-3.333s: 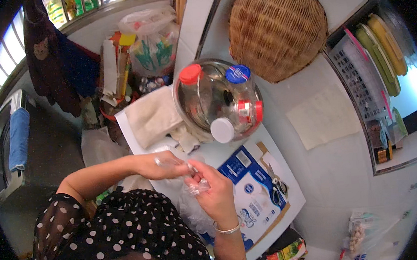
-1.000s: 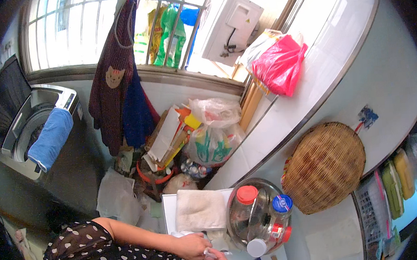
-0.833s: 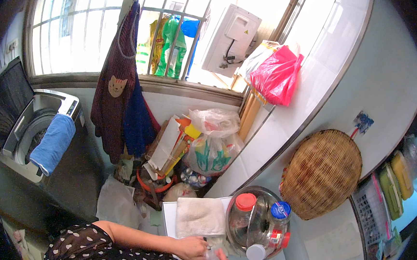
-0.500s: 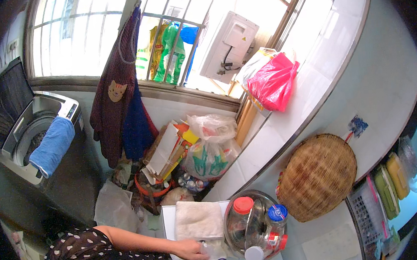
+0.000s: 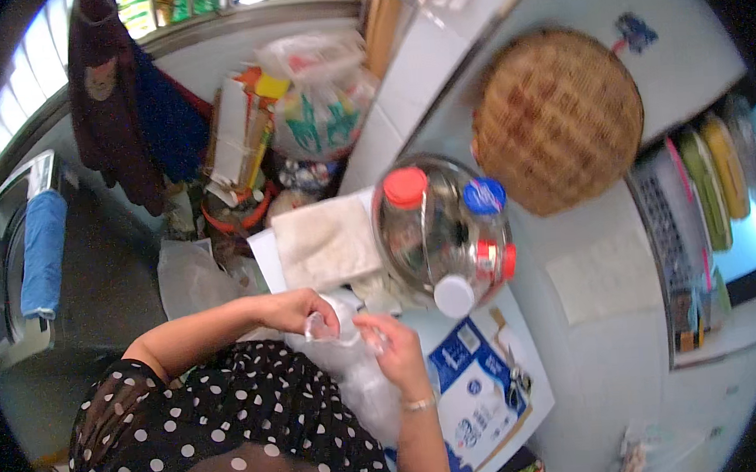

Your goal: The person places white fluffy material into a plastic bag, cuts a cardboard box with scissors, and secures folded cardboard pieces together.

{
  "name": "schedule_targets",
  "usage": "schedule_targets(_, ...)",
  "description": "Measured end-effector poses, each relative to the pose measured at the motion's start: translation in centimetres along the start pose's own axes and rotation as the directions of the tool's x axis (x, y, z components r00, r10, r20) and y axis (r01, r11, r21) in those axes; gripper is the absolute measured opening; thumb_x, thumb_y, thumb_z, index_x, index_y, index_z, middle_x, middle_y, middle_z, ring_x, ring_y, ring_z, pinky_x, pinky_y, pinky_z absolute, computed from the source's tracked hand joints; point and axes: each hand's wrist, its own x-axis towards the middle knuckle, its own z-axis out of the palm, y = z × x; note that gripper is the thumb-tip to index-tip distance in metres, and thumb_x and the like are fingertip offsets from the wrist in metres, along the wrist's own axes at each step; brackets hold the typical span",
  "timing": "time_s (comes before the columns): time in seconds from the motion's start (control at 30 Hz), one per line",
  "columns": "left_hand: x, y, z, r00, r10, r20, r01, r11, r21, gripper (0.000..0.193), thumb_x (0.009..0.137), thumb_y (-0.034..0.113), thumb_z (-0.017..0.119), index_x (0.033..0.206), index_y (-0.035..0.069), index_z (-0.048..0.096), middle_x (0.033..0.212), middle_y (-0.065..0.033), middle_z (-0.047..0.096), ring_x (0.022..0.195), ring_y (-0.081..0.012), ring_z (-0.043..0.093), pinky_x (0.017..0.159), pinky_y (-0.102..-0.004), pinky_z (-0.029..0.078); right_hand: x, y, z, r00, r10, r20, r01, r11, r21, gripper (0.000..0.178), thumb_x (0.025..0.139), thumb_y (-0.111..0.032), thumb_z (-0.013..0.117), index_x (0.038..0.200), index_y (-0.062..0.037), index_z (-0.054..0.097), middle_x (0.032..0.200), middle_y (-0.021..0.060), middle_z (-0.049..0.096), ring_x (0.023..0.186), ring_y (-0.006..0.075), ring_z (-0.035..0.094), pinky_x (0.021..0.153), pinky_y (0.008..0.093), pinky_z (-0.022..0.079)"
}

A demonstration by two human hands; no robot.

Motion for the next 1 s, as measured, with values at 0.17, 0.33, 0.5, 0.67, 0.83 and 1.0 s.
schedule_targets(0.17, 0.0, 1.3, 0.4, 0.988, 0.122, -0.092, -0.098, 0.969, 0.229, 0.015, 0.076, 0.013, 0.072, 0.09, 0.008, 0.07, 0.084, -0.0033, 0.067, 0.082, -0.0143, 0.059, 0.077, -0.0279, 0.047, 1.2, 2.0, 2.5, 0.988, 0.152, 0.021, -0.149, 0.913, 0.38, 0.024, 0.09, -0.016, 0.057, 0.105, 0.0009, 0.064, 0.097, 0.0058, 0.067, 0.089, 0.0136, 0.061, 0.083, 0.0262, 0.046)
schedule_targets(0.33, 0.2, 1.1, 1.3, 0.924, 0.337, -0.182, -0.217, 0.852, 0.477, 0.018, 0.063, 0.006, 0.07, 0.08, 0.012, 0.069, 0.083, -0.0034, 0.066, 0.083, -0.0228, 0.059, 0.075, -0.0343, 0.049, 1.1, 4.1, 3.0, 0.983, 0.169, 0.065, -0.181, 0.917, 0.354, 0.024, 0.089, -0.01, 0.057, 0.11, 0.0003, 0.063, 0.097, 0.0045, 0.067, 0.089, 0.0102, 0.059, 0.08, 0.0239, 0.047)
schedule_targets(0.5, 0.9, 0.9, 3.1, 0.81, 0.522, -0.266, -0.016, 0.473, 0.881, 0.018, 0.063, 0.011, 0.066, 0.081, 0.014, 0.063, 0.078, -0.0013, 0.058, 0.072, -0.02, 0.058, 0.053, -0.0345, 0.048, 1.0, 2.9, 2.8, 0.985, 0.152, 0.085, -0.166, 0.966, 0.199, 0.028, 0.09, -0.012, 0.057, 0.114, 0.0025, 0.061, 0.096, 0.0021, 0.067, 0.083, 0.0075, 0.057, 0.074, 0.0214, 0.046)
schedule_targets(0.67, 1.1, 0.3, 3.1, 0.696, 0.663, -0.277, -0.025, 0.408, 0.913, 0.018, 0.068, 0.013, 0.064, 0.084, 0.01, 0.057, 0.084, -0.0035, 0.055, 0.067, -0.0224, 0.059, 0.049, -0.0338, 0.048, 0.7, 2.3, 2.7, 0.966, 0.256, 0.032, -0.244, 0.867, 0.434, 0.029, 0.091, -0.017, 0.057, 0.116, -0.0016, 0.062, 0.091, 0.0017, 0.066, 0.081, 0.0076, 0.057, 0.074, 0.0231, 0.047)
schedule_targets(0.83, 0.7, 0.5, 3.1, 0.636, 0.658, -0.403, -0.018, 0.535, 0.845, 0.013, 0.072, 0.012, 0.062, 0.083, 0.009, 0.055, 0.079, -0.0069, 0.054, 0.065, -0.0257, 0.059, 0.053, -0.0357, 0.048, 1.3, 2.7, 3.3, 0.982, 0.19, 0.001, -0.172, 0.888, 0.427, 0.022, 0.088, -0.009, 0.06, 0.107, -0.0001, 0.065, 0.091, 0.001, 0.066, 0.081, 0.0073, 0.058, 0.074, 0.0224, 0.047)
schedule_targets(1.0, 0.3, 1.1, 2.5, 0.737, 0.521, -0.43, -0.147, 0.745, 0.651, 0.016, 0.068, 0.008, 0.065, 0.082, 0.009, 0.058, 0.078, -0.0068, 0.055, 0.066, -0.0278, 0.059, 0.055, -0.0373, 0.047, 1.4, 2.8, 3.4, 0.975, 0.172, -0.143, -0.146, 0.973, 0.177, 0.014, 0.083, -0.005, 0.064, 0.095, -0.002, 0.068, 0.085, 0.0034, 0.068, 0.076, 0.0103, 0.061, 0.069, 0.0238, 0.048)
